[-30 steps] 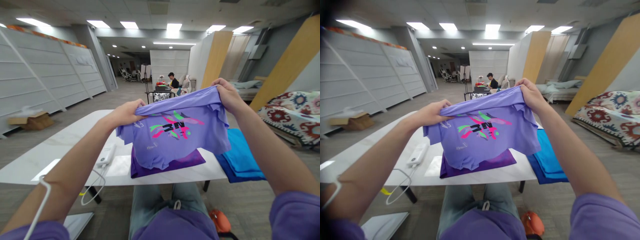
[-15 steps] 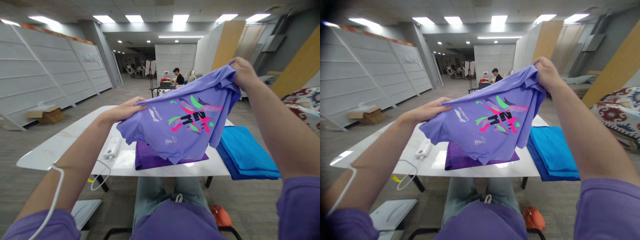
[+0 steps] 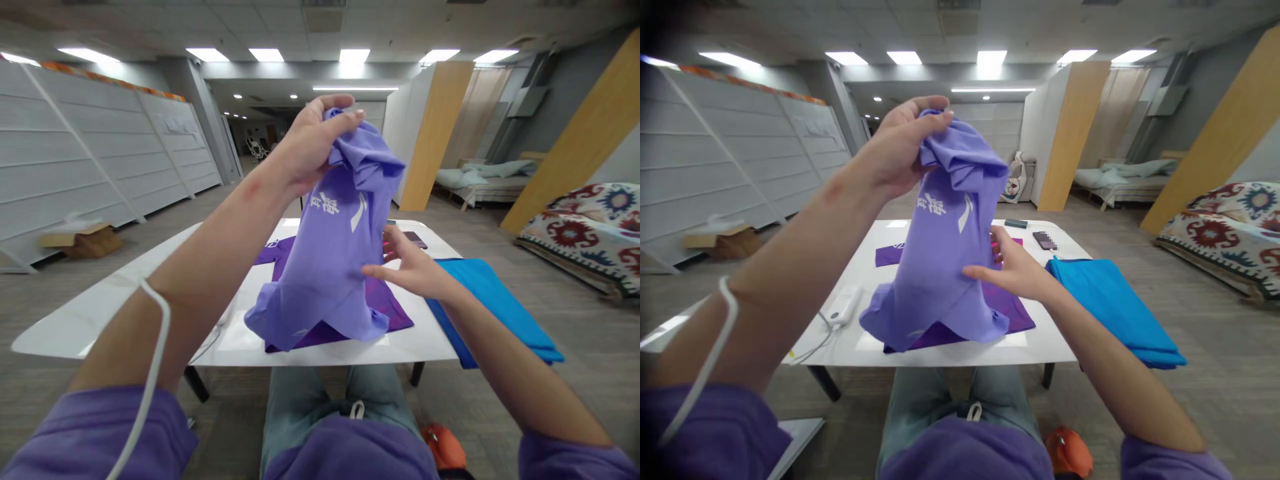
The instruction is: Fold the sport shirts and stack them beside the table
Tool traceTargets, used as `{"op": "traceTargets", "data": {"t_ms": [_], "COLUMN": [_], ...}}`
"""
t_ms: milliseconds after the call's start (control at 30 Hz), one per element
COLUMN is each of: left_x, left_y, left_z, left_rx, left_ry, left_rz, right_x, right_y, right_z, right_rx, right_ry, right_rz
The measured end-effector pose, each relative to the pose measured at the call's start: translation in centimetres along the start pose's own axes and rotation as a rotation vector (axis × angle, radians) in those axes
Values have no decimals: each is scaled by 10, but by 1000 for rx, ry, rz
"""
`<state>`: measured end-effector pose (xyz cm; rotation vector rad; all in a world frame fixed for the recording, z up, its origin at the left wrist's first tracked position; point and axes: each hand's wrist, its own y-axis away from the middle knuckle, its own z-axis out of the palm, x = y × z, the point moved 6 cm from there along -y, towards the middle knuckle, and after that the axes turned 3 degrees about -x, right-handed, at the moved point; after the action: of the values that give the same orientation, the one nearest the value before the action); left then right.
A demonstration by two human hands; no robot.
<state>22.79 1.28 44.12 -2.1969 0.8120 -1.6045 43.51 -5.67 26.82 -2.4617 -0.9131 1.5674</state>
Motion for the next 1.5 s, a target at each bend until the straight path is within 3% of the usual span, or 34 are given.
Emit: {"op": "traceTargets", "data": {"t_ms": [100,200,333,467,600,733,800,933,1000,1067,1167,1300,1400,1500], "left_x": [-5,-24,-42,-56,-73,-64,-48,-23,-18,-20,-26,-36,-39,-25], "left_y": [8,23,70,107,95,74,71,75,79,86,96,102,101,100], "left_z": [-7,-12,-3,12,1,-30,-42,-53,-61,-73,-98,-134,-161,-179], "left_rx": [-103,-169,-68,-4,-36,80,119,85,104,156,188,143,242,354], "left_ry": [-93,-322,-496,-544,-285,156,308,471,483,452,292,-60,-401,-653], "left_rz": [62,40,-20,-44,-62,-159,-169,-189,-193,-209,-204,-59,66,159], "right_x": [5,-6,-28,-46,-60,-47,-29,12,23,29,33,23,1,-29], "right_y": [-22,-51,-84,-114,-122,-103,-92,-78,-73,-70,-69,-66,-65,-72], "right_z": [-1,-11,-8,10,2,-12,2,64,88,96,80,31,-9,-50], "right_rx": [-40,51,181,130,85,270,287,114,40,-17,-68,-58,-37,-16], "right_ry": [-231,-373,-388,-303,-136,90,167,156,127,101,71,70,109,203], "right_rz": [67,21,-115,-218,-377,-453,-402,-206,-166,-146,-116,-107,-118,-151]}}
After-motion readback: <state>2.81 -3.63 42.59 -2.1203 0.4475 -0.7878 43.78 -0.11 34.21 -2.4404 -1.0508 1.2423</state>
